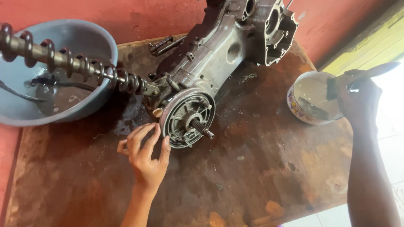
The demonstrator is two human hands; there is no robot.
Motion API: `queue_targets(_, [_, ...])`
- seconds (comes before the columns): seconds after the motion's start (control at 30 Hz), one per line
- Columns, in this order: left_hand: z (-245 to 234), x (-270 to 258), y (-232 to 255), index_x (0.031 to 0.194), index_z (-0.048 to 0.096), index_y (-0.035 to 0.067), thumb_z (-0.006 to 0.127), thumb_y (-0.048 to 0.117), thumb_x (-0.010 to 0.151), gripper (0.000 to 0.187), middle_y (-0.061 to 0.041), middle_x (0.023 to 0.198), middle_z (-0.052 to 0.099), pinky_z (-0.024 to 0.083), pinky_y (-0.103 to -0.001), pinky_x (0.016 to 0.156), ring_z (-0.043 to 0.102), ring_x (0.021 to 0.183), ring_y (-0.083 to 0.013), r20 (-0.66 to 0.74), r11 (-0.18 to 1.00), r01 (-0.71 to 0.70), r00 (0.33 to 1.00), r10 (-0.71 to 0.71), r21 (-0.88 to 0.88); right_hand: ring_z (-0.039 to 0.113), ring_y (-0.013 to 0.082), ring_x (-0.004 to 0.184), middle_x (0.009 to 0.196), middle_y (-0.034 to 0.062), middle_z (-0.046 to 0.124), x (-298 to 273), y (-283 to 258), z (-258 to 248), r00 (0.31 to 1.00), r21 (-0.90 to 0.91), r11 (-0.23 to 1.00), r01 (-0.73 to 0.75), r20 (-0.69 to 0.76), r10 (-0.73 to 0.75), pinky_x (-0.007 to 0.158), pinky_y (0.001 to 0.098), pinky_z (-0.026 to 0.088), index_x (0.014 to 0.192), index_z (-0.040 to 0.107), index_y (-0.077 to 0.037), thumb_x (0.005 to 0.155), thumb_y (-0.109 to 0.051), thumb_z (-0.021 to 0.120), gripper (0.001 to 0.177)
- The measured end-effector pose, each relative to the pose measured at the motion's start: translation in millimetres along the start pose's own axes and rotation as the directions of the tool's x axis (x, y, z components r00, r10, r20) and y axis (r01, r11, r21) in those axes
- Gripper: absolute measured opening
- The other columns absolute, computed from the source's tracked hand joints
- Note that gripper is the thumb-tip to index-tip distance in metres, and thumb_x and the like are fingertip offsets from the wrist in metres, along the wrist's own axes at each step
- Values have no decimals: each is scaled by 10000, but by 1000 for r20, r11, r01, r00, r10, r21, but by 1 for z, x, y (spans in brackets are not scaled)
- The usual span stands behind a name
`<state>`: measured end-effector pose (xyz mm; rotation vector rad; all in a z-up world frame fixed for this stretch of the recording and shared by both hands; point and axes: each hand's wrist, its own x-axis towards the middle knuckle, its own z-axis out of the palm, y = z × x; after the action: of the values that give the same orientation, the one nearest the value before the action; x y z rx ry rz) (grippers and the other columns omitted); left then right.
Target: The person cleans a disassembled engine block and camshaft using a brush and a liquid from a bowl. They scrub various surfaces of the engine block and the camshaft, dipping the brush into the liquid repeatedly. The person also rotates the camshaft and repositions the engine block on the workbench during the cleaning process.
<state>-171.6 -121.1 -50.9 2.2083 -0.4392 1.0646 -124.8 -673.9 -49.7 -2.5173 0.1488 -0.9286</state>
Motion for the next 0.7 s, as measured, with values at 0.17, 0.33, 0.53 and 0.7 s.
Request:
queue_targets(0.17, [5,-6,2,1204,717,71,813,130,894,331,-42,1247,678,308,-425,1082,616,1215,-230,42,999,33,999,-34,20,725,242,1017,1095,190,738,0,8,-13,985,138,977,-162,89,150,867,356,570,1258,687,41,1079,-184,681,288])
queue_targets(0.33, [3,-6,4,1215,718,72,811,138,900,334,-42,1258,678,299,-423,1082,612,1220,-234,62,997,60,996,-63,54,724,231,921,1006,192,735,9,2,-4,962,62,966,-251,128,242,810,357,556,1303,696,1,1037,-199,654,336])
queue_targets(0.53, [9,-9,2,1209,718,67,806,137,905,325,-52,1256,688,296,-431,1099,612,1207,-237,57,994,74,995,-79,77,715,210,925,1007,184,742,10,4,-3,961,60,969,-240,154,229,818,362,552,1238,723,23,1061,-208,661,297])
queue_targets(0.7, [10,-14,-2,1190,721,61,813,135,898,315,-50,1254,688,308,-422,1086,618,1199,-245,39,994,92,995,-95,58,684,233,1045,1146,117,682,26,-15,-12,952,426,854,-297,198,232,851,390,600,1280,665,23,1088,-196,640,292])
